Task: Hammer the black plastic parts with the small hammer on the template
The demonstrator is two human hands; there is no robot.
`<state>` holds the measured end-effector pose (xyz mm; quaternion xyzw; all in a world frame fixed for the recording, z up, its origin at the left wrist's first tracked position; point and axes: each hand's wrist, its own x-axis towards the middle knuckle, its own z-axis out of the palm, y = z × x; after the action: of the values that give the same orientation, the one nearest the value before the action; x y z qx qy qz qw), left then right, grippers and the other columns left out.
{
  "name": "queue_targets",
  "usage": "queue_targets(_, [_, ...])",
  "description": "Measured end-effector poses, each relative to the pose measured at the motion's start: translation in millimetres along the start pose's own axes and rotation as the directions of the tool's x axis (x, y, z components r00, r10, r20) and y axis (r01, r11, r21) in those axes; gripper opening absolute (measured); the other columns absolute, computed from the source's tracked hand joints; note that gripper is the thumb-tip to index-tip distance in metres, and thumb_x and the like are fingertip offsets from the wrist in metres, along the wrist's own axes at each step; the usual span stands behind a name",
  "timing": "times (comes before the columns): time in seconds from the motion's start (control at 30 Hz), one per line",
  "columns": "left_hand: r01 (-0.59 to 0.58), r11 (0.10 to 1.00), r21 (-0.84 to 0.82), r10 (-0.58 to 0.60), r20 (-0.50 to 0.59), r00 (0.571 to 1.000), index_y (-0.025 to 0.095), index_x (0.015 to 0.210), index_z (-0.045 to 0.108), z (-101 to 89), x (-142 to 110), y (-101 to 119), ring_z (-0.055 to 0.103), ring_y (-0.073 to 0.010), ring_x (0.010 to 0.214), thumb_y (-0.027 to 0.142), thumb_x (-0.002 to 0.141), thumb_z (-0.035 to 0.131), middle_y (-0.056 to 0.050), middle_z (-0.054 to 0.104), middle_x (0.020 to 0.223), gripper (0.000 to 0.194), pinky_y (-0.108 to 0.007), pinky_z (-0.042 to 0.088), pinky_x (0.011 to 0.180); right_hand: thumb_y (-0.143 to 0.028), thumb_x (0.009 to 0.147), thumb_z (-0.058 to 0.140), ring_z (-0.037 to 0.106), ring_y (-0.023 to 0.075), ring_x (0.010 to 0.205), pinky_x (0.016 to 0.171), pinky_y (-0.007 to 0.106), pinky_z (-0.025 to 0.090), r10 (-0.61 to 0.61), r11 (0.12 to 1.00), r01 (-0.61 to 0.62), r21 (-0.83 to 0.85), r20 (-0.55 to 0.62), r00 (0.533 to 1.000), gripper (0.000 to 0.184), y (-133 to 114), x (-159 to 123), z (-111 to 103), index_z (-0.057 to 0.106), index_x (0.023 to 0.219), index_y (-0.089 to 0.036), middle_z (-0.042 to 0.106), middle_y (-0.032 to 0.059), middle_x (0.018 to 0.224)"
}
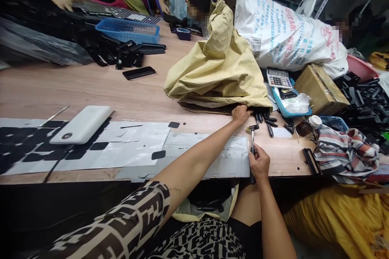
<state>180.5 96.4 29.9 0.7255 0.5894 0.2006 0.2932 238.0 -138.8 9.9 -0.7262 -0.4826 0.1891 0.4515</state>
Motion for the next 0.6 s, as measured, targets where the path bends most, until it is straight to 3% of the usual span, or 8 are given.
queue_targets(0.13, [-0.106, 0.990, -0.088, 0.101, -0.055, 0.993, 0.026, 0.097, 0.077, -11.6, -13, -17, 0.063, -0.0221, 0.098, 0.042, 0.088, 0.063, -0.006, 0.072, 0.101, 0.024, -0.032, 0.046, 0.081, -0.038, 0.077, 0.063, 0.049, 0.0112, 0.060, 0.060, 0.025, 0.048, 0.019, 1.000, -0.019, 0.012, -0.014, 1.000, 0.048, -4, 0, -1, 0.072, 0.115, -0.011, 0.065, 0.0040, 0.081])
queue_targets(0.3, [-0.271, 0.945, -0.185, 0.271, -0.022, 0.962, 0.027, 0.095, 0.079, -49.5, -69, -64, 0.062, -0.0175, 0.086, 0.035, 0.084, 0.068, -0.001, 0.071, 0.091, 0.018, -0.030, 0.047, 0.077, -0.037, 0.076, 0.064, 0.048, 0.0108, 0.059, 0.060, 0.025, 0.048, 0.034, 0.999, -0.033, 0.015, -0.012, 0.999, 0.049, -4, 1, -1, 0.072, 0.117, -0.012, 0.066, 0.0039, 0.083])
queue_targets(0.43, [-0.261, 0.957, -0.122, 0.263, -0.004, 0.965, 0.026, 0.093, 0.079, -76.2, -123, -105, 0.060, -0.0183, 0.084, 0.031, 0.084, 0.069, -0.002, 0.067, 0.083, 0.015, -0.031, 0.047, 0.075, -0.037, 0.076, 0.064, 0.046, 0.0103, 0.057, 0.059, 0.025, 0.046, 0.024, 1.000, -0.024, -0.001, -0.013, 1.000, 0.049, -3, 2, 0, 0.072, 0.117, -0.011, 0.063, 0.0025, 0.079])
queue_targets(0.6, [-0.273, 0.960, -0.058, 0.271, -0.035, 0.962, 0.025, 0.095, 0.077, -75.5, -156, -132, 0.058, -0.0199, 0.094, 0.026, 0.081, 0.072, -0.002, 0.065, 0.091, 0.015, -0.033, 0.047, 0.086, -0.038, 0.075, 0.063, 0.045, 0.0104, 0.056, 0.057, 0.024, 0.044, 0.020, 1.000, -0.021, -0.010, -0.020, 1.000, 0.050, -5, 3, -1, 0.073, 0.116, -0.011, 0.061, 0.0014, 0.075])
